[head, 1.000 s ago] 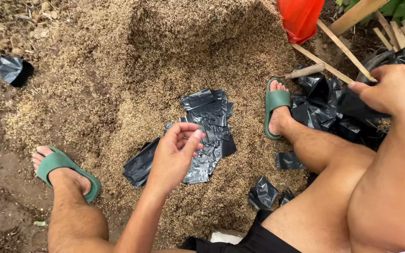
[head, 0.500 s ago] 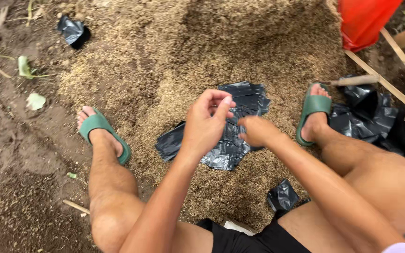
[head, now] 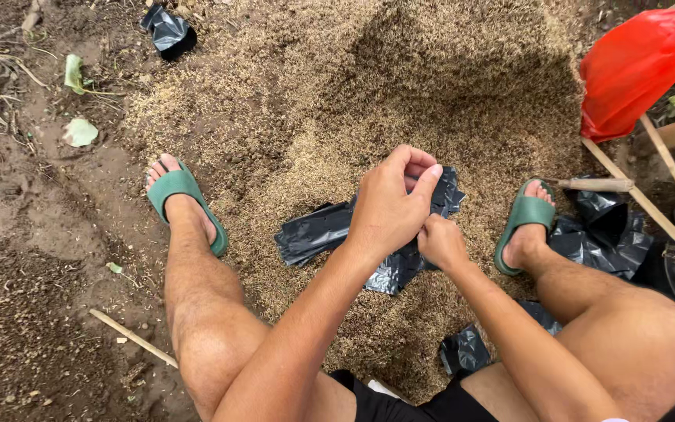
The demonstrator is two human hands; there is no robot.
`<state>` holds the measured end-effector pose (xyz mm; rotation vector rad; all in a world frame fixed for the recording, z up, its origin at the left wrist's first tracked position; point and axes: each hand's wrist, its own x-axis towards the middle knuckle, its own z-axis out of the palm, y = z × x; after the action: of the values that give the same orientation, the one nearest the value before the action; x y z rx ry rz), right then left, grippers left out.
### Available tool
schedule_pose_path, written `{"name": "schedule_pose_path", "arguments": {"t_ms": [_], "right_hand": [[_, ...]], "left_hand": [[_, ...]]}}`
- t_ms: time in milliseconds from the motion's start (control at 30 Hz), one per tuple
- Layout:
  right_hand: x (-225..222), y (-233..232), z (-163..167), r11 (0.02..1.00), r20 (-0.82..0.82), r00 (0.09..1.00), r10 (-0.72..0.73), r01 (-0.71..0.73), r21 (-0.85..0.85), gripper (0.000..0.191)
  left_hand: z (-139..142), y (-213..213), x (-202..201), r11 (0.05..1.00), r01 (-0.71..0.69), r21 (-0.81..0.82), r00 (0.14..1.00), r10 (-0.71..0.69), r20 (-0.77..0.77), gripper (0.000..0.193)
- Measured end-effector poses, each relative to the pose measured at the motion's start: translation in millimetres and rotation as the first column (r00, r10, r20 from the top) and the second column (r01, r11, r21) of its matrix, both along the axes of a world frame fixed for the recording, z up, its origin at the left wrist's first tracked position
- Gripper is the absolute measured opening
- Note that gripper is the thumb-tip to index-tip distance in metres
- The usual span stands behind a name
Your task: The person sits on the ground and repeatedly scoops grain from a large pile into small black plastic bags using their hands. They fold the top of each bag to close it and place it on the ground beside them.
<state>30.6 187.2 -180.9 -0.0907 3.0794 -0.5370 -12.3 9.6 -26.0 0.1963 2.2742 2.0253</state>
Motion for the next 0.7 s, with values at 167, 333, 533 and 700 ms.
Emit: {"name": "schedule_pose_path", "arguments": {"t_ms": [167,333,533,700], "right_hand": [[-36,17,38,0.863,0.142,0.988,-0.065,0.127,-0.489,0.013],[-61,54,117,0.536,0.19,0.982,0.02,0.15,-0.831,0.01],[-63,58,159,0.215,0.091,0.993,0.069,0.074,-0.974,0.01],[-56,51,153,0.282,0.12,0.99,-0.081,0.138,-0.95,0.009]], "left_hand": [[-13,0,-1,0.991,-0.019,-0.131,0.999,0.025,0.042,0.033],[-34,-3,-9,0.892,-0.261,-0.369,0.964,0.223,-0.144,0.084],[-29,-18,-16,0.861,-0.036,0.508,0.968,-0.096,0.232,0.052],[-8,-32,-4,0.916,-0.051,0.397,0.935,-0.096,0.342,0.013]]}}
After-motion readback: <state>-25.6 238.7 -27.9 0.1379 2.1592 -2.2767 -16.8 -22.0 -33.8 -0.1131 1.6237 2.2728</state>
